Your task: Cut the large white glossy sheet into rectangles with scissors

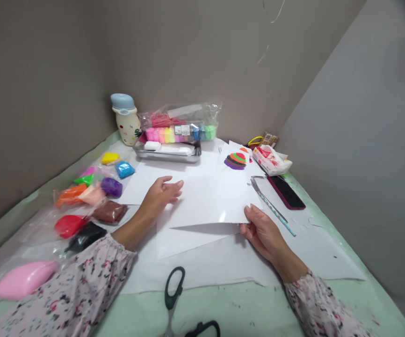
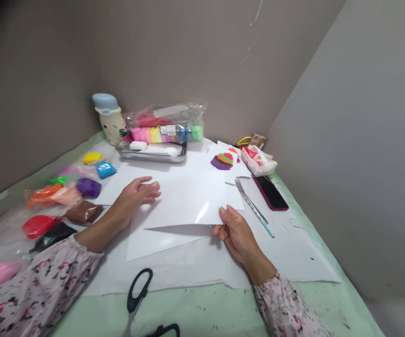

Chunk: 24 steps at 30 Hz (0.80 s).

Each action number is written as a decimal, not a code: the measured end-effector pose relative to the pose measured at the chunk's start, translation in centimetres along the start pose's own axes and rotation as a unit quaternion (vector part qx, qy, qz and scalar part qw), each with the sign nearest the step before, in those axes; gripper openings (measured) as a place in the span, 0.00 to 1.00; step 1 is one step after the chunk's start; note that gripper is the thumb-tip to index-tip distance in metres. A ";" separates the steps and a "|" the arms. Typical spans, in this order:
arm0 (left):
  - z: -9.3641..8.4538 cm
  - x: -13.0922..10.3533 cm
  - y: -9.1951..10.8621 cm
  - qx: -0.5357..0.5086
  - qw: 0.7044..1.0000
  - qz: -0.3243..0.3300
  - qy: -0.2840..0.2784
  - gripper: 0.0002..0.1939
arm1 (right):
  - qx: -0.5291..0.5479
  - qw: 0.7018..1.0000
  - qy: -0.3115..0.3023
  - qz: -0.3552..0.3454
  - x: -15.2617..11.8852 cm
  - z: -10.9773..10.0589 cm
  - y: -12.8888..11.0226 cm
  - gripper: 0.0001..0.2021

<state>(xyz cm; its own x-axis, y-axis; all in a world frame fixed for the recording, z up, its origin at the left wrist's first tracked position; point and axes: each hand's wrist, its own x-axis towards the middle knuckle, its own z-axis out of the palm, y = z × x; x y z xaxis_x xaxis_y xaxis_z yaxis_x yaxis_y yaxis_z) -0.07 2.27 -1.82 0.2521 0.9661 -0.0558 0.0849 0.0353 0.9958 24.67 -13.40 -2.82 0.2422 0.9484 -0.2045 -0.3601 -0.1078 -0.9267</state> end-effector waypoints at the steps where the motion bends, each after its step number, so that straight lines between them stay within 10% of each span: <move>1: -0.1 0.0 0.3 0.011 1.000 0.008 0.006 0.34 | 0.004 1.000 -0.001 -0.001 -0.1 0.0 -0.1 0.18; 4: -0.6 -0.5 1.5 0.049 0.997 0.062 -0.003 0.31 | 0.009 1.000 -0.009 -0.002 -0.2 0.0 -0.2 0.17; 10: -1.8 -2.0 2.5 0.013 0.940 -0.135 -0.313 0.22 | -0.024 0.999 0.008 -0.032 0.4 -0.3 0.0 0.18; 15: -2.6 -1.4 2.7 -0.064 0.971 -0.112 -0.201 0.19 | -0.142 0.979 0.066 -0.129 0.3 -0.5 0.3 0.20; 17: -2.9 -1.0 2.6 -0.098 0.980 -0.094 -0.145 0.19 | -0.330 0.914 0.026 -0.233 -0.4 -0.1 0.7 0.19; 21: -3.0 -0.6 2.3 -0.119 0.987 -0.069 -0.088 0.14 | -0.611 0.693 -0.098 -0.371 -1.6 1.0 1.8 0.31; 24: -2.9 -0.5 2.1 -0.126 0.988 -0.058 -0.069 0.11 | -0.674 0.624 -0.119 -0.378 -1.8 1.4 2.3 0.33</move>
<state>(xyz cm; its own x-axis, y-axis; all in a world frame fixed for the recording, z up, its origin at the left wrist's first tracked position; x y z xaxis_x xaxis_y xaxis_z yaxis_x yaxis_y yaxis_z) -2.82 2.57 0.52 0.3846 0.9086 -0.1631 -0.1171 0.2233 0.9677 22.16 -14.93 -4.11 -0.3138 0.8803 0.3559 0.8993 0.3958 -0.1860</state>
